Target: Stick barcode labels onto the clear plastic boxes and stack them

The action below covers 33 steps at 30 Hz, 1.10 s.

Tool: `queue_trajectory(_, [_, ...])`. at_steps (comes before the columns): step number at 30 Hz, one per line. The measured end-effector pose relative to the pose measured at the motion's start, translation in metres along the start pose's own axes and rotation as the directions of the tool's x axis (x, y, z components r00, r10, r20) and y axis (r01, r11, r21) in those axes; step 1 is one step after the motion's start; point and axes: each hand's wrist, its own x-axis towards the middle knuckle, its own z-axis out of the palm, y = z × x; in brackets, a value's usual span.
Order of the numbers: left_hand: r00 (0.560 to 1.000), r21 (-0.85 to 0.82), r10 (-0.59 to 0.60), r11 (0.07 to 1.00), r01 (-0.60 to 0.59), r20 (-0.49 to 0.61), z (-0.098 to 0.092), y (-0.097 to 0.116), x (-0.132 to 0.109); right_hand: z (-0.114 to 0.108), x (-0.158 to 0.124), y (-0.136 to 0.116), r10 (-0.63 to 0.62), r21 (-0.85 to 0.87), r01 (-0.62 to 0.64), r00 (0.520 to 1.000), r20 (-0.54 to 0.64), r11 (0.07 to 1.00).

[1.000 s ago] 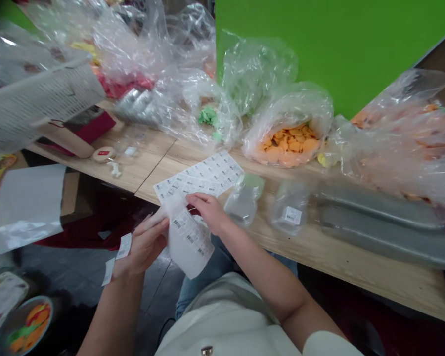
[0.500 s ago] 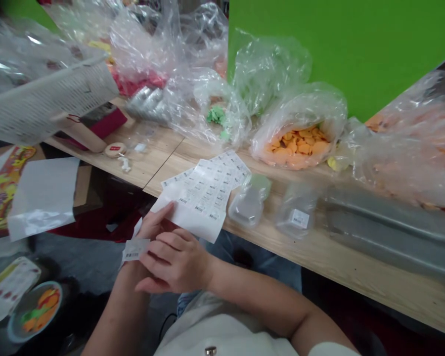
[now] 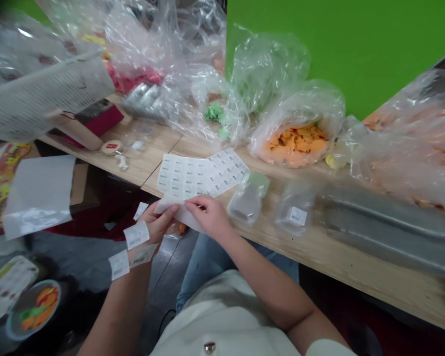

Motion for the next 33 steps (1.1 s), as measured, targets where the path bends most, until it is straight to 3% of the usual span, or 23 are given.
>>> queue_trajectory(2, [1.0, 0.004, 0.008, 1.0, -0.008, 0.03, 0.0, -0.001, 0.0, -0.008, 0.008, 0.003, 0.173, 0.144, -0.18, 0.983, 0.058, 0.973])
queue_trajectory(4, [0.999, -0.041, 0.019, 0.999, -0.017, 0.04, 0.002, 0.0, 0.0, -0.015, 0.011, -0.002, 0.221, 0.183, -0.205, 0.973, -0.071, 0.962])
queue_trajectory(6, [1.0, -0.117, 0.018, 0.993, -0.018, 0.001, 0.003, -0.001, 0.001, -0.017, 0.005, -0.014, 0.059, 0.065, -0.038, 0.935, -0.349, 0.997])
queue_trajectory(7, [1.0, -0.16, 0.005, 0.987, -0.007, -0.014, 0.003, -0.001, 0.002, -0.015, -0.002, -0.022, -0.104, -0.056, 0.089, 0.902, -0.418, 0.994])
queue_trajectory(8, [1.0, -0.2, -0.011, 0.98, 0.007, -0.019, 0.003, -0.001, 0.003, -0.01, -0.011, -0.028, -0.296, -0.185, 0.24, 0.864, -0.407, 0.953])
queue_trajectory(9, [0.999, -0.235, -0.025, 0.972, 0.02, -0.019, 0.004, -0.002, 0.004, -0.001, -0.022, -0.033, -0.488, -0.283, 0.414, 0.827, -0.28, 0.865])
queue_trajectory(10, [0.999, -0.261, -0.038, 0.965, 0.032, -0.017, 0.004, -0.003, 0.006, 0.01, -0.034, -0.035, -0.649, -0.313, 0.597, 0.756, -0.089, 0.738])
queue_trajectory(11, [0.999, -0.279, -0.047, 0.959, 0.04, -0.02, 0.005, -0.004, 0.008, 0.023, -0.046, -0.034, -0.756, -0.287, 0.74, 0.65, 0.077, 0.608])
queue_trajectory(12, [0.998, -0.293, -0.052, 0.955, 0.04, -0.032, 0.006, -0.004, 0.01, 0.036, -0.057, -0.031, -0.805, -0.251, 0.831, 0.548, 0.227, 0.496])
queue_trajectory(13, [0.997, -0.306, -0.054, 0.951, 0.036, -0.05, 0.006, -0.005, 0.012, 0.048, -0.067, -0.026, -0.816, -0.238, 0.875, 0.481, 0.321, 0.423])
queue_trajectory(15, [0.996, -0.335, -0.06, 0.941, 0.034, -0.067, 0.005, -0.004, 0.016, 0.065, -0.079, -0.015, -0.786, -0.255, 0.899, 0.435, 0.439, 0.355])
queue_trajectory(17, [0.997, -0.355, -0.064, 0.934, 0.043, -0.048, 0.001, -0.001, 0.017, 0.065, -0.08, -0.011, -0.769, -0.252, 0.897, 0.441, 0.464, 0.363])
queue_trajectory(19, [0.997, -0.363, -0.076, 0.93, 0.062, -0.024, -0.003, 0.005, 0.015, 0.049, -0.071, -0.017, -0.765, -0.237, 0.865, 0.501, 0.405, 0.442])
queue_trajectory(20, [0.996, -0.361, -0.085, 0.93, 0.075, -0.012, -0.006, 0.008, 0.012, 0.038, -0.063, -0.022, -0.747, -0.252, 0.82, 0.573, 0.338, 0.514])
queue_trajectory(22, [0.996, -0.35, -0.091, 0.932, 0.092, 0.018, -0.009, 0.014, 0.006, 0.014, -0.043, -0.032, -0.627, -0.332, 0.627, 0.769, 0.123, 0.704])
queue_trajectory(23, [0.996, -0.34, -0.085, 0.936, 0.091, 0.032, -0.009, 0.016, 0.003, 0.003, -0.033, -0.035, -0.536, -0.357, 0.502, 0.844, 0.003, 0.788])
queue_trajectory(24, [0.996, -0.329, -0.075, 0.94, 0.086, 0.046, -0.01, 0.018, -0.001, -0.005, -0.022, -0.037, -0.45, -0.363, 0.391, 0.889, -0.09, 0.846])
queue_trajectory(26, [0.994, -0.317, -0.066, 0.944, 0.09, 0.087, -0.011, 0.021, -0.006, -0.014, -0.005, -0.034, -0.35, -0.358, 0.277, 0.924, -0.157, 0.892])
queue_trajectory(29, [0.974, -0.332, -0.107, 0.928, 0.17, 0.197, -0.014, 0.02, -0.008, -0.011, 0.003, -0.023, -0.325, -0.372, 0.28, 0.943, -0.064, 0.885])
queue_trajectory(33, [0.982, -0.39, -0.114, 0.906, 0.166, 0.151, -0.015, 0.012, -0.005, 0.002, -0.006, -0.008, -0.252, -0.34, 0.224, 0.967, -0.04, 0.913])
